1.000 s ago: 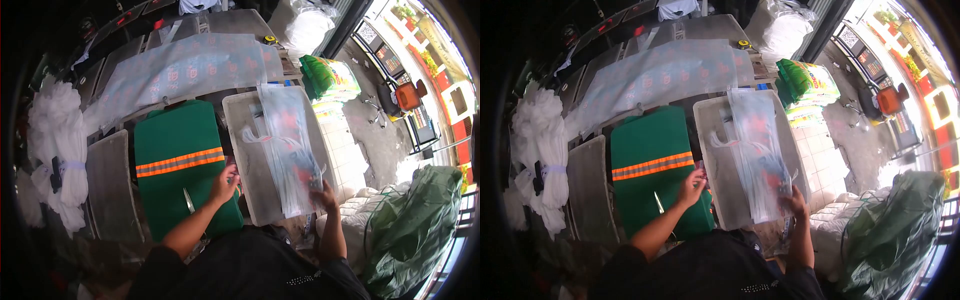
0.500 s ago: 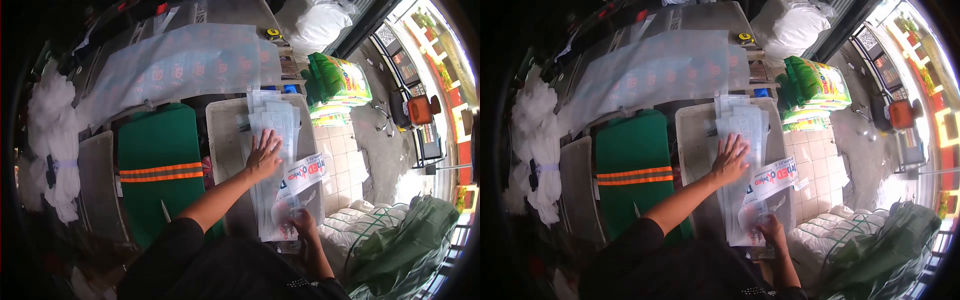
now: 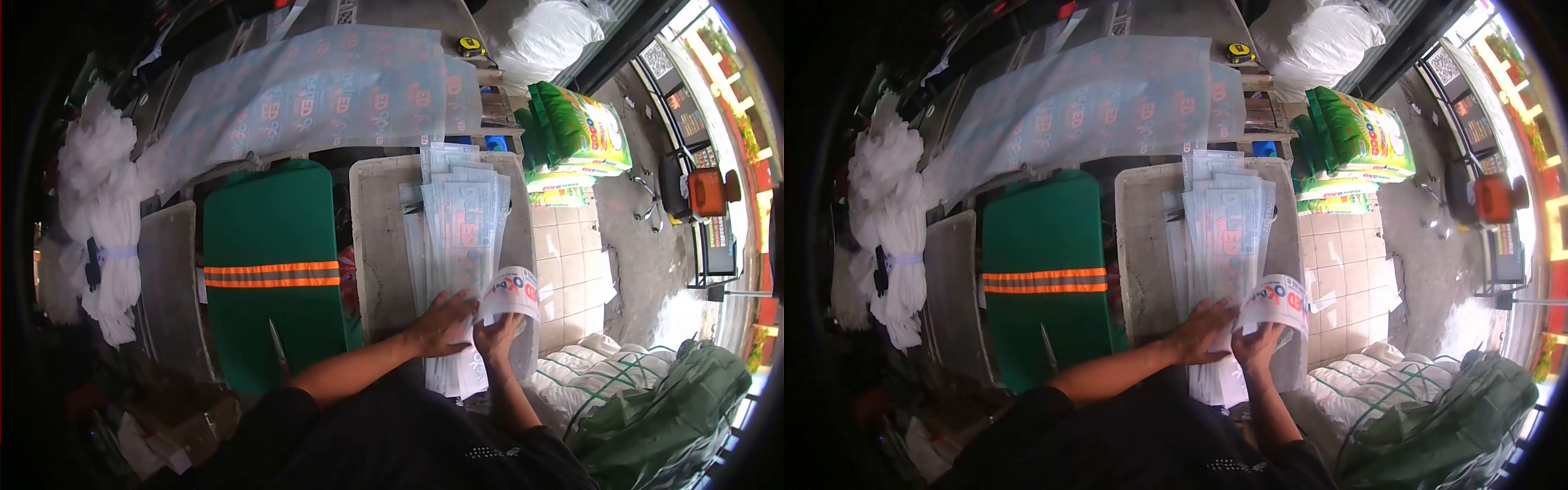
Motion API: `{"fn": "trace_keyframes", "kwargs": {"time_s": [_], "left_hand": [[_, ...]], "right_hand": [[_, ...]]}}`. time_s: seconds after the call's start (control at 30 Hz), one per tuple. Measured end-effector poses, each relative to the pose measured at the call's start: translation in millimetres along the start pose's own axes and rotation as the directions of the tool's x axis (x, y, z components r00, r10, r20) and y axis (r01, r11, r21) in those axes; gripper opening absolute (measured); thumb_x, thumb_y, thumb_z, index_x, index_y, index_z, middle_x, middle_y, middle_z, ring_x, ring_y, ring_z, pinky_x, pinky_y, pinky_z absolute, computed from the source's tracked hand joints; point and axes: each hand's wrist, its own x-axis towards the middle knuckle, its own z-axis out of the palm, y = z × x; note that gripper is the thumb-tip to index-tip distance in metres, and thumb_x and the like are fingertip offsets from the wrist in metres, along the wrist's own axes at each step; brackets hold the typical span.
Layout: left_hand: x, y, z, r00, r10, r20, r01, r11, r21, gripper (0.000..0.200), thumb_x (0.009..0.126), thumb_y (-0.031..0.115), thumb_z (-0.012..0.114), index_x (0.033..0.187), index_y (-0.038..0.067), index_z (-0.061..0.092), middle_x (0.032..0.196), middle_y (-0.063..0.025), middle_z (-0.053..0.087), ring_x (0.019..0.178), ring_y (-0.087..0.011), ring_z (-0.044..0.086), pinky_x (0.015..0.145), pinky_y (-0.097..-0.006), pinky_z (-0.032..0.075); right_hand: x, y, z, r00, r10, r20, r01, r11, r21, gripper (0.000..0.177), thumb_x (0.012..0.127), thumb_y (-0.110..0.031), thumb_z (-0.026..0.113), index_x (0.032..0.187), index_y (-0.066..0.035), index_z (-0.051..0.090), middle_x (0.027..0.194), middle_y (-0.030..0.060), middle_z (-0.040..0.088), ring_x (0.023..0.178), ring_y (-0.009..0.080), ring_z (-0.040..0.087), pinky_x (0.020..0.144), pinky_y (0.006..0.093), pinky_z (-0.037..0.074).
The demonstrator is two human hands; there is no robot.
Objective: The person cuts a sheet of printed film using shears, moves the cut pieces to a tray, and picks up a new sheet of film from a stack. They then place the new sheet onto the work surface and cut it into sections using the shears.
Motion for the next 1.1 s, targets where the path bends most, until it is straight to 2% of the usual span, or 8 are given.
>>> {"fn": "trace_keyframes", "kwargs": {"time_s": [0.2, 0.37, 0.63, 0.7, 0.83, 0.9, 0.93, 1.1], "left_hand": [[-17.5, -9.8, 3.7, 0.979, -0.042, -0.200, 0.082, 0.977, 0.196, 0.049, 0.080, 0.017, 0.065, 0.124, 0.001, 0.049, 0.142, -0.0231, 0.036, 0.134, -0.0437, 0.030, 0.107, -0.0568, 0.027], [-30.3, -0.8, 2.1, 0.949, -0.132, -0.285, 0.196, 0.959, 0.206, 0.052, 0.076, 0.016, 0.070, 0.123, 0.004, 0.051, 0.141, -0.0241, 0.037, 0.131, -0.0453, 0.032, 0.105, -0.0577, 0.029], [-78.9, 1.3, 2.4, 0.930, -0.222, -0.292, 0.274, 0.950, 0.151, 0.049, 0.080, 0.023, 0.068, 0.123, 0.004, 0.053, 0.140, -0.0214, 0.039, 0.132, -0.0415, 0.033, 0.106, -0.0565, 0.028], [-98.7, 5.7, -16.6, 0.898, -0.269, -0.348, 0.332, 0.933, 0.137, 0.048, 0.080, 0.022, 0.068, 0.123, 0.004, 0.053, 0.138, -0.0205, 0.041, 0.132, -0.0407, 0.034, 0.106, -0.0557, 0.029], [-147.6, 5.4, -42.6, 0.751, -0.376, -0.543, 0.495, 0.865, 0.085, 0.045, 0.080, 0.018, 0.068, 0.121, 0.006, 0.053, 0.133, -0.0182, 0.046, 0.129, -0.0391, 0.040, 0.106, -0.0515, 0.032], [-169.2, 6.9, -52.9, 0.699, -0.385, -0.603, 0.537, 0.839, 0.087, 0.039, 0.080, 0.016, 0.068, 0.116, 0.006, 0.056, 0.128, -0.0167, 0.051, 0.123, -0.0383, 0.046, 0.102, -0.0480, 0.037], [-179.9, 8.5, -58.8, 0.677, -0.416, -0.608, 0.575, 0.814, 0.083, 0.036, 0.080, 0.017, 0.068, 0.114, 0.006, 0.058, 0.124, -0.0158, 0.054, 0.118, -0.0373, 0.050, 0.099, -0.0474, 0.039], [-214.4, 26.7, -73.0, 0.568, -0.528, -0.632, 0.694, 0.720, 0.022, 0.027, 0.081, 0.016, 0.067, 0.106, 0.007, 0.063, 0.113, -0.0125, 0.062, 0.106, -0.0329, 0.057, 0.092, -0.0444, 0.044]], "right_hand": [[74.7, -21.0, 28.3, 0.999, -0.011, 0.044, 0.004, 0.985, 0.170, 0.055, 0.075, -0.017, 0.068, 0.121, 0.008, 0.050, 0.104, 0.0292, 0.061, 0.096, 0.0464, 0.059, 0.083, 0.0466, 0.048], [112.4, -7.7, 92.4, 0.937, -0.183, 0.297, 0.225, 0.967, -0.115, 0.063, 0.080, -0.036, 0.068, 0.134, -0.009, 0.049, 0.137, 0.0223, 0.044, 0.129, 0.0412, 0.036, 0.106, 0.0547, 0.026], [115.2, -34.1, 87.4, 0.956, -0.176, 0.233, 0.221, 0.958, -0.185, 0.055, 0.076, -0.037, 0.070, 0.123, -0.011, 0.057, 0.133, 0.0167, 0.049, 0.123, 0.0362, 0.043, 0.102, 0.0517, 0.028], [138.4, -55.0, 82.4, 0.946, -0.082, 0.313, 0.124, 0.985, -0.118, 0.041, 0.072, -0.031, 0.073, 0.105, -0.009, 0.064, 0.117, 0.0123, 0.056, 0.111, 0.0309, 0.049, 0.096, 0.0511, 0.032], [221.6, -92.5, 113.6, 0.930, -0.364, -0.045, 0.359, 0.878, 0.317, 0.027, 0.070, -0.012, 0.076, 0.090, -0.004, 0.062, 0.095, 0.0170, 0.059, 0.090, 0.0366, 0.057, 0.080, 0.0438, 0.046], [271.2, -108.3, 134.2, 0.994, -0.090, 0.067, 0.060, 0.928, 0.368, 0.030, 0.075, -0.020, 0.077, 0.094, -0.001, 0.064, 0.087, 0.0195, 0.062, 0.077, 0.0365, 0.062, 0.071, 0.0435, 0.050], [299.8, -86.7, 168.4, 0.985, -0.156, -0.075, 0.169, 0.960, 0.223, 0.039, 0.078, -0.031, 0.075, 0.095, 0.002, 0.064, 0.091, 0.0229, 0.065, 0.085, 0.0390, 0.064, 0.075, 0.0447, 0.051], [324.5, -95.0, 179.7, 0.893, 0.314, 0.324, -0.272, 0.947, -0.169, 0.077, 0.080, -0.068, 0.054, 0.115, 0.000, 0.063, 0.117, 0.0268, 0.061, 0.113, 0.0394, 0.058, 0.097, 0.0457, 0.044]]}}
